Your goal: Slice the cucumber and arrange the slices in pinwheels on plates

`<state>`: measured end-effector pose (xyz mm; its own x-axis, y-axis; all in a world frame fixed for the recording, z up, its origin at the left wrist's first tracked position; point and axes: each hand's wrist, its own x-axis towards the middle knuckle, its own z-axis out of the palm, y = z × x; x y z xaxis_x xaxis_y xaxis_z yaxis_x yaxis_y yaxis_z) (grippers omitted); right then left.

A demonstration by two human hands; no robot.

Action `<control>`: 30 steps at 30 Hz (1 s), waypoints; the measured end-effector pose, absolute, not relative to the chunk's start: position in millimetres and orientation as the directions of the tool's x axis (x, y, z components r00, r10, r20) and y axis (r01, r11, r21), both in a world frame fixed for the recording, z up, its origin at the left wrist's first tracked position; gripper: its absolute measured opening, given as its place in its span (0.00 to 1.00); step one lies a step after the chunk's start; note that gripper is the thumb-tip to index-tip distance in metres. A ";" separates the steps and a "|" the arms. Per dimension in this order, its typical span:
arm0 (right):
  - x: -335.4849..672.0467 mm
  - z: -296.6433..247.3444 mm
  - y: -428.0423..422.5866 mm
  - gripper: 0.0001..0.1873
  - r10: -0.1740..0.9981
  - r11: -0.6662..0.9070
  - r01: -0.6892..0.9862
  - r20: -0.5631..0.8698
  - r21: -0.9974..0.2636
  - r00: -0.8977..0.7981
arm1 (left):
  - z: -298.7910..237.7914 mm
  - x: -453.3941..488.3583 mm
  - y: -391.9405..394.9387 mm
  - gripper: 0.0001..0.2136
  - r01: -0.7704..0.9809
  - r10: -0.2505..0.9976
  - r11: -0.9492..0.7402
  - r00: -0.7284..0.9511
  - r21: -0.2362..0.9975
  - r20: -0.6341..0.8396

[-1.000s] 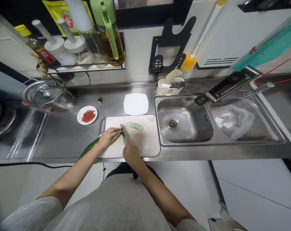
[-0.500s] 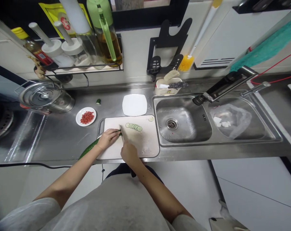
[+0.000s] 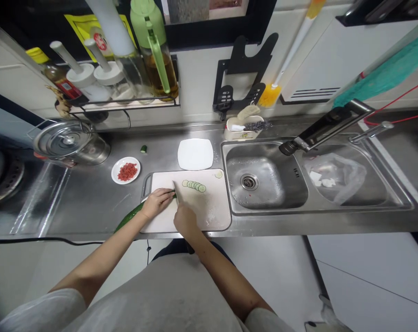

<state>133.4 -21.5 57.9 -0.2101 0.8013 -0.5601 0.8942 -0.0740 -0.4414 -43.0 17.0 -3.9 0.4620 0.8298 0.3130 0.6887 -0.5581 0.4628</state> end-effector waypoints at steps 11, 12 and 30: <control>122.6 45.3 -20.1 0.18 0.833 -0.061 0.907 -0.522 -0.417 -0.184 | -3.5 -42.7 17.4 0.11 0.687 0.839 -0.543 0.459 0.483 0.292; 122.0 43.9 -20.7 0.18 0.838 -0.064 0.907 -0.516 -0.416 -0.177 | -3.4 -42.6 17.4 0.11 0.688 0.841 -0.541 0.457 0.484 0.290; 154.6 42.3 -17.4 0.17 0.913 0.025 0.939 -0.374 -0.342 -0.161 | 8.3 -31.3 9.1 0.12 0.710 0.919 -0.393 0.318 0.585 0.231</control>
<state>154.6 -17.4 42.3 -0.1607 0.9135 -0.3738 0.9395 0.0255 -0.3416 -31.3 9.1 8.3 0.3182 0.9193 0.2315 0.7097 -0.3929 0.5848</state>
